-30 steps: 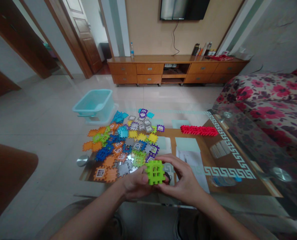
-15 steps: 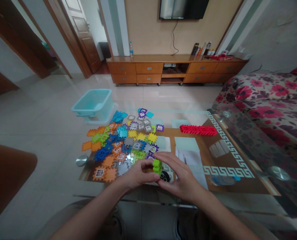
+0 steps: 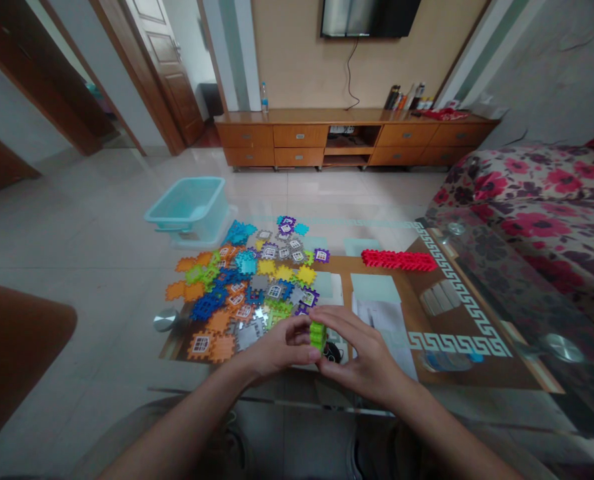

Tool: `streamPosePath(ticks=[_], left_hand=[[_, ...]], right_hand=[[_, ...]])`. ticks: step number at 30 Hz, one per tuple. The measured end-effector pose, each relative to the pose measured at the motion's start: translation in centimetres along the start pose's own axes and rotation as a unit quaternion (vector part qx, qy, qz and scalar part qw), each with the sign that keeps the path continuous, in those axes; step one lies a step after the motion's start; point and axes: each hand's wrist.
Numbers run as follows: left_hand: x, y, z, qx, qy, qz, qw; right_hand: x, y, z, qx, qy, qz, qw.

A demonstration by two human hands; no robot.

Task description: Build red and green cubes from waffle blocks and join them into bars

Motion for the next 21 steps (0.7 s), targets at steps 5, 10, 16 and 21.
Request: streamPosePath(ticks=[5,10,16,21], left_hand=[[0.04,-0.07,0.44,0.045,0.030,0.031,0.998],[0.22,0.15,0.85,0.040,0.041,0.028,0.998],[0.20,0.12,1.04,0.015,0.067,0.014,0.998],[0.51,0.21,1.01,-0.012,0.092,-0.016,0.996]], right_hand=[[-0.23,-0.04,0.15,-0.018,-0.010,0.006,1.000],[-0.46,-0.12,0.24,-0.034,-0.017,0.006,0.999],[-0.34,0.00,0.42,-0.028,-0.015,-0.007,0.999],[-0.34,0.18,0.49,-0.041,-0.015,0.003,0.999]])
Point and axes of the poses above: each hand's wrist, its own y-axis away from the middle knuckle, its own z-axis out of the palm, x = y × z, and after that the axes turned 1 degree about z, right-handed
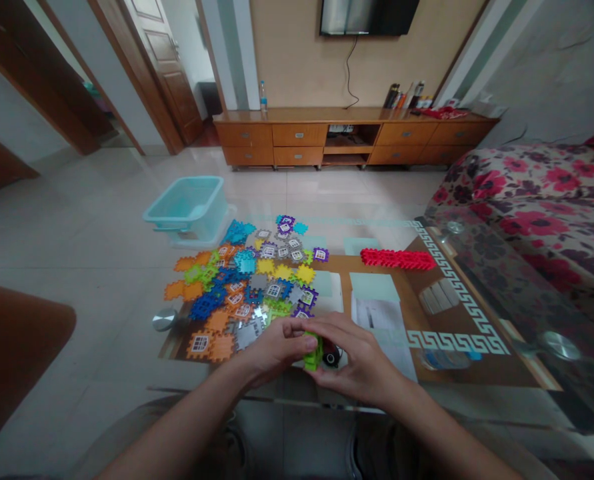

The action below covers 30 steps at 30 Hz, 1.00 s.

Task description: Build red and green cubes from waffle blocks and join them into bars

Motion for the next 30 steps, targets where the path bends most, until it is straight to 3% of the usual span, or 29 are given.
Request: streamPosePath(ticks=[9,20,30], left_hand=[[-0.03,0.08,-0.08,-0.008,0.022,-0.034,0.999],[-0.09,-0.05,-0.53,0.000,0.029,-0.041,0.999],[-0.01,0.12,-0.48,-0.019,0.032,-0.056,0.998]], right_hand=[[0.03,0.10,0.16,-0.007,-0.002,0.000,1.000],[-0.21,-0.18,-0.05,-0.045,-0.016,0.047,0.998],[0.45,0.20,0.14,-0.025,-0.009,0.018,0.999]])
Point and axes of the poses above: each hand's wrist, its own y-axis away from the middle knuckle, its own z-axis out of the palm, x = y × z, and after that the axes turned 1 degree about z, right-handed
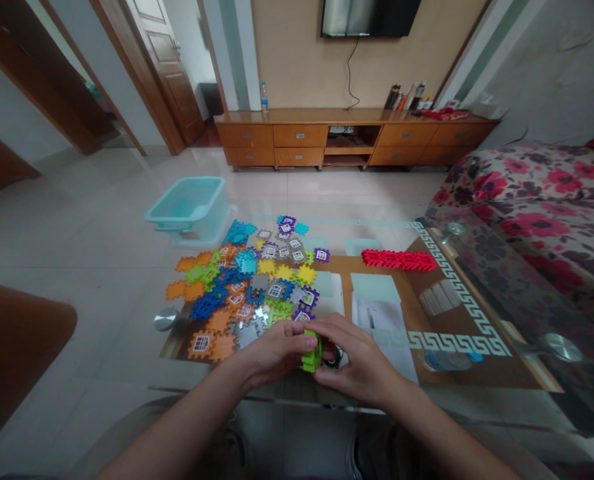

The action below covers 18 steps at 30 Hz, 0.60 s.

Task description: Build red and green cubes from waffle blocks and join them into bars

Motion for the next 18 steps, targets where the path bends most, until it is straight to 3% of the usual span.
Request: streamPosePath(ticks=[8,18], left_hand=[[-0.04,-0.10,-0.42,0.021,0.012,0.000,1.000],[-0.17,-0.05,-0.62,-0.002,0.048,0.003,0.999]], right_hand=[[-0.42,-0.22,-0.11,-0.007,-0.008,0.020,1.000],[-0.43,-0.24,0.04,0.014,-0.003,0.026,1.000]])
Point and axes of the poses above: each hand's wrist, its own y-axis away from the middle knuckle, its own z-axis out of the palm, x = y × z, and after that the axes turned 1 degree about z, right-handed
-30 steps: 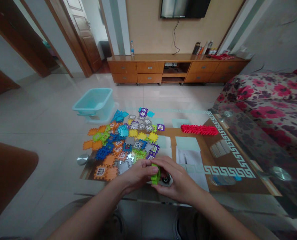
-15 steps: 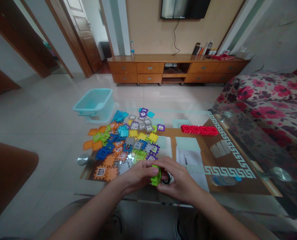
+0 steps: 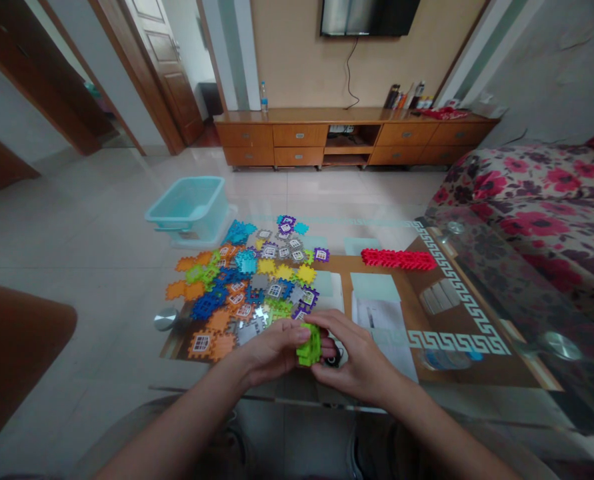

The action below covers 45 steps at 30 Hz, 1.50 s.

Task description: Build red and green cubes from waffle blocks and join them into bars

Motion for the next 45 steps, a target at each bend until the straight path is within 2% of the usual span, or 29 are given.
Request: streamPosePath(ticks=[13,25,34,39,41,43,44,45], left_hand=[[0.1,0.1,-0.1,0.001,0.011,0.000,1.000],[0.4,0.2,0.1,0.012,-0.010,-0.012,1.000],[0.3,0.1,0.3,-0.014,-0.015,-0.014,1.000],[1.4,0.6,0.1,-0.063,-0.042,-0.028,0.997],[2.7,1.0,-0.2,-0.038,-0.091,-0.019,0.995],[4.2,1.4,-0.8,0.049,-0.179,0.015,0.983],[4.9,1.6,-1.3,0.121,-0.246,0.046,0.960],[5.5,1.8,-1.7,0.191,-0.333,0.075,0.921]], right_hand=[[0.0,-0.1,0.1,0.024,0.005,0.008,1.000],[-0.3,-0.2,-0.4,-0.007,0.009,0.013,1.000],[0.0,0.0,0.1,0.030,0.033,-0.018,0.999],[0.0,0.0,-0.3,0.031,0.033,-0.017,0.999],[0.0,-0.1,-0.9,0.039,0.042,-0.014,0.998],[0.1,-0.3,-1.6,0.061,0.061,-0.009,0.996],[0.2,-0.3,-2.0,0.074,0.073,-0.004,0.995],[0.2,-0.4,-2.3,0.084,0.085,0.001,0.993]])
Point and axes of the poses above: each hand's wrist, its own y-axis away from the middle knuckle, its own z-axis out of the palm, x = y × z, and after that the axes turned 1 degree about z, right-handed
